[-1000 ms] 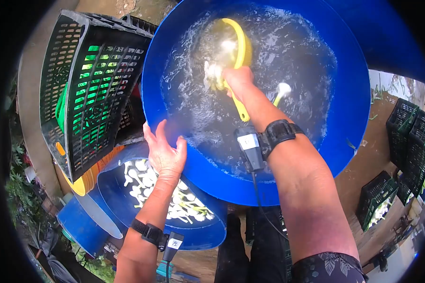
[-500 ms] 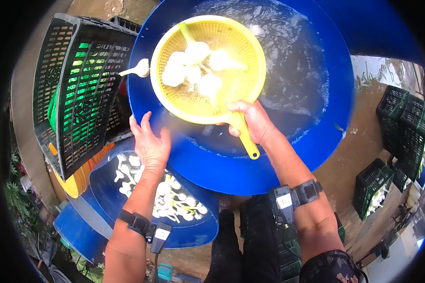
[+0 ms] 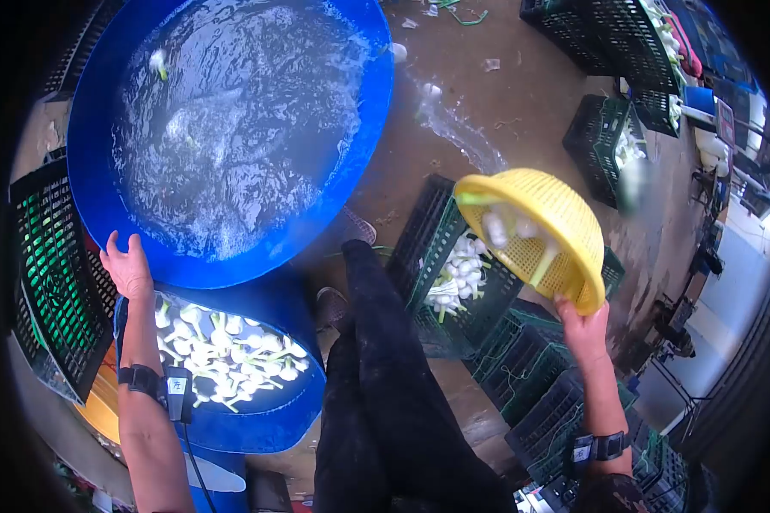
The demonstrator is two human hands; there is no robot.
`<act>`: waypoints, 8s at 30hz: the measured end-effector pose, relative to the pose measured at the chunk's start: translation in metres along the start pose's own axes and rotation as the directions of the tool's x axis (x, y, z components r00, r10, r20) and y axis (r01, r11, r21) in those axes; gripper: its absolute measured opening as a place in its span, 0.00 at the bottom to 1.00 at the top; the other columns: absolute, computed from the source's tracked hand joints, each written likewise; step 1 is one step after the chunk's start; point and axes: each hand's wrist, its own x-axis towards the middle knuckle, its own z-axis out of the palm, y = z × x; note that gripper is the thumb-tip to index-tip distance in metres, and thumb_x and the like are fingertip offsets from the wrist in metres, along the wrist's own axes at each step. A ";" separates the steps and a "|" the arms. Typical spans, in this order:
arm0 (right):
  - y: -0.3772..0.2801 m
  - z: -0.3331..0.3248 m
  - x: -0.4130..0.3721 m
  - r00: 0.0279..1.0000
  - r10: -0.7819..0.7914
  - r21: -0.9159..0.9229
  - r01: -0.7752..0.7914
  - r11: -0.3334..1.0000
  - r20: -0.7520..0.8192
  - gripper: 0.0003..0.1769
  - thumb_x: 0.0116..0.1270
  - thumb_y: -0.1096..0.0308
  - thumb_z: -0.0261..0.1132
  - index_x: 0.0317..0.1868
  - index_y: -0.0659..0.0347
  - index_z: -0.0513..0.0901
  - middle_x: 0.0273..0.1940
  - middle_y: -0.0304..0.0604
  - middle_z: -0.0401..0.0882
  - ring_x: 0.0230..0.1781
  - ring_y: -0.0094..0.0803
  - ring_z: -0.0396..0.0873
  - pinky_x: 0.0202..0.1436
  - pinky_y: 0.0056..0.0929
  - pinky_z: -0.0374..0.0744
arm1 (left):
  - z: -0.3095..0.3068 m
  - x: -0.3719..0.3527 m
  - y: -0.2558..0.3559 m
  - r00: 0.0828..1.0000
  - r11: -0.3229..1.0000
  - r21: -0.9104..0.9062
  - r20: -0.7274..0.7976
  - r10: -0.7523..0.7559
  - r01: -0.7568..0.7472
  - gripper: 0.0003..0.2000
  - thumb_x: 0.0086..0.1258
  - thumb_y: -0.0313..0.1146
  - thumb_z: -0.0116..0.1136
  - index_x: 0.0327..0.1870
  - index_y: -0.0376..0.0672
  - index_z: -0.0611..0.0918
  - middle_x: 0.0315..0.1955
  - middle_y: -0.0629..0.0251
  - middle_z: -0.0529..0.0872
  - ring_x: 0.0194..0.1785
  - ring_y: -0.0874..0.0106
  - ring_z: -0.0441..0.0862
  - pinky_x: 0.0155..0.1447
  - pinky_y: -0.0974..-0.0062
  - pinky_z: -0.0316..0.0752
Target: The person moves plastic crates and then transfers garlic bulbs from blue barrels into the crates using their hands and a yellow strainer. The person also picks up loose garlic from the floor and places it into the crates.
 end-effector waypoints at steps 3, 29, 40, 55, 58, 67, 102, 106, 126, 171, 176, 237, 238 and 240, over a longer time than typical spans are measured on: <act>0.053 0.010 -0.032 0.983 -0.150 -0.622 0.181 0.762 0.103 0.38 0.53 0.75 0.62 0.65 0.68 0.57 0.57 0.57 0.69 0.50 0.50 0.73 0.52 0.36 0.73 | 0.002 -0.002 0.004 1.000 1.000 -0.007 -0.013 -0.008 0.008 0.28 0.55 0.50 0.52 0.60 0.54 0.71 0.66 0.55 0.58 0.59 0.55 0.70 0.59 0.61 0.66; -0.267 0.417 0.158 0.636 -0.018 -0.389 0.494 0.777 0.772 0.25 0.54 0.69 0.57 0.53 0.70 0.69 0.46 0.62 0.77 0.49 0.54 0.75 0.54 0.42 0.73 | -0.020 0.005 0.019 0.988 0.992 -0.080 0.128 -0.089 0.100 0.27 0.50 0.39 0.59 0.56 0.52 0.71 0.65 0.48 0.54 0.49 0.51 0.77 0.50 0.62 0.74; -0.233 0.358 0.159 0.219 0.270 -0.154 -0.433 0.888 0.938 0.20 0.55 0.70 0.62 0.49 0.65 0.73 0.35 0.46 0.77 0.30 0.31 0.76 0.16 0.29 0.68 | -0.023 0.006 0.019 0.985 0.992 -0.079 0.150 -0.084 0.097 0.28 0.51 0.38 0.59 0.57 0.52 0.71 0.65 0.46 0.53 0.54 0.52 0.74 0.51 0.63 0.74; -0.247 0.428 0.151 0.674 0.144 -0.349 0.179 0.920 0.724 0.22 0.56 0.71 0.58 0.51 0.69 0.70 0.38 0.62 0.79 0.36 0.53 0.80 0.35 0.43 0.78 | -0.022 0.004 0.020 0.988 0.989 -0.109 0.131 -0.084 0.099 0.26 0.51 0.38 0.59 0.56 0.51 0.72 0.65 0.47 0.54 0.56 0.52 0.73 0.52 0.63 0.73; -0.257 0.391 0.142 0.270 0.240 -0.080 -0.493 0.866 0.932 0.18 0.57 0.71 0.59 0.49 0.67 0.73 0.35 0.52 0.78 0.28 0.36 0.80 0.13 0.25 0.66 | -0.020 0.006 0.018 0.989 0.990 -0.110 0.124 -0.077 0.090 0.26 0.51 0.38 0.58 0.56 0.51 0.72 0.65 0.46 0.54 0.56 0.51 0.72 0.52 0.62 0.73; -0.315 0.393 0.168 0.525 0.225 0.165 -0.596 0.786 0.821 0.14 0.61 0.74 0.55 0.48 0.69 0.68 0.35 0.53 0.75 0.23 0.36 0.76 0.13 0.27 0.66 | -0.021 0.006 0.020 0.993 0.991 -0.122 0.109 -0.040 0.054 0.27 0.49 0.38 0.58 0.55 0.46 0.72 0.64 0.41 0.53 0.58 0.47 0.70 0.52 0.60 0.73; 0.095 0.025 -0.030 0.983 0.095 -0.190 -0.124 0.974 -0.158 0.37 0.54 0.76 0.60 0.64 0.67 0.55 0.48 0.58 0.74 0.48 0.53 0.74 0.47 0.40 0.75 | -0.058 -0.149 0.122 0.820 0.748 -0.472 0.087 0.566 -0.466 0.21 0.54 0.19 0.51 0.53 0.37 0.74 0.54 0.54 0.72 0.56 0.58 0.72 0.59 0.66 0.68; 0.119 0.039 -0.014 0.889 0.201 -0.216 -0.310 0.926 -0.412 0.35 0.57 0.76 0.57 0.65 0.65 0.54 0.50 0.60 0.73 0.51 0.56 0.72 0.52 0.40 0.72 | -0.042 -0.218 0.224 0.477 0.435 -0.567 0.084 0.875 -0.699 0.20 0.53 0.18 0.51 0.50 0.38 0.74 0.48 0.52 0.76 0.53 0.55 0.73 0.56 0.63 0.70; 0.130 0.066 -0.143 0.236 0.876 0.630 -0.770 -0.096 0.421 0.20 0.56 0.76 0.60 0.50 0.65 0.68 0.28 0.39 0.73 0.18 0.23 0.69 0.19 0.21 0.69 | 0.256 -0.253 0.443 0.243 0.426 -0.439 0.414 0.877 -0.791 0.10 0.54 0.20 0.54 0.33 0.44 0.84 0.41 0.55 0.79 0.48 0.60 0.77 0.53 0.68 0.74; -0.274 0.461 -0.131 0.334 -0.727 -0.308 0.935 0.176 0.600 0.26 0.58 0.74 0.54 0.57 0.72 0.62 0.43 0.54 0.77 0.45 0.44 0.77 0.44 0.36 0.79 | 0.019 -0.308 -0.395 0.877 0.832 -0.304 0.289 -0.384 0.464 0.37 0.55 0.43 0.66 0.64 0.42 0.62 0.58 0.45 0.68 0.61 0.53 0.66 0.63 0.63 0.64; -0.206 0.505 -0.103 0.291 -0.417 -0.185 0.943 0.275 0.861 0.21 0.55 0.70 0.58 0.49 0.70 0.73 0.35 0.59 0.80 0.37 0.48 0.81 0.43 0.39 0.78 | 0.086 -0.282 -0.398 0.633 0.081 -0.646 0.703 -0.325 0.759 0.46 0.56 0.54 0.63 0.71 0.54 0.47 0.62 0.51 0.64 0.62 0.60 0.65 0.59 0.61 0.67; -0.227 0.521 -0.188 0.283 -0.168 -0.248 0.947 0.205 0.944 0.19 0.55 0.73 0.55 0.47 0.73 0.65 0.38 0.61 0.79 0.40 0.52 0.79 0.44 0.42 0.78 | 0.180 -0.233 -0.442 0.632 0.902 -0.360 0.762 0.138 0.236 0.25 0.66 0.45 0.44 0.61 0.43 0.69 0.64 0.55 0.66 0.68 0.61 0.59 0.71 0.69 0.53; -0.208 0.514 -0.185 0.279 -0.127 -0.255 0.951 0.174 0.952 0.19 0.56 0.72 0.54 0.47 0.71 0.65 0.38 0.60 0.79 0.41 0.51 0.79 0.45 0.42 0.78 | 0.143 -0.256 -0.433 0.634 0.898 -0.432 0.719 0.286 0.084 0.23 0.65 0.44 0.44 0.60 0.44 0.72 0.61 0.51 0.69 0.65 0.61 0.64 0.68 0.68 0.58; -0.178 0.504 -0.182 0.328 0.036 -0.328 0.922 0.204 0.944 0.22 0.56 0.71 0.54 0.51 0.73 0.65 0.40 0.60 0.79 0.44 0.51 0.79 0.49 0.42 0.76 | 0.232 -0.326 -0.466 0.616 0.829 -0.476 0.568 0.546 -0.295 0.17 0.67 0.41 0.43 0.50 0.44 0.79 0.46 0.50 0.80 0.49 0.56 0.77 0.54 0.65 0.72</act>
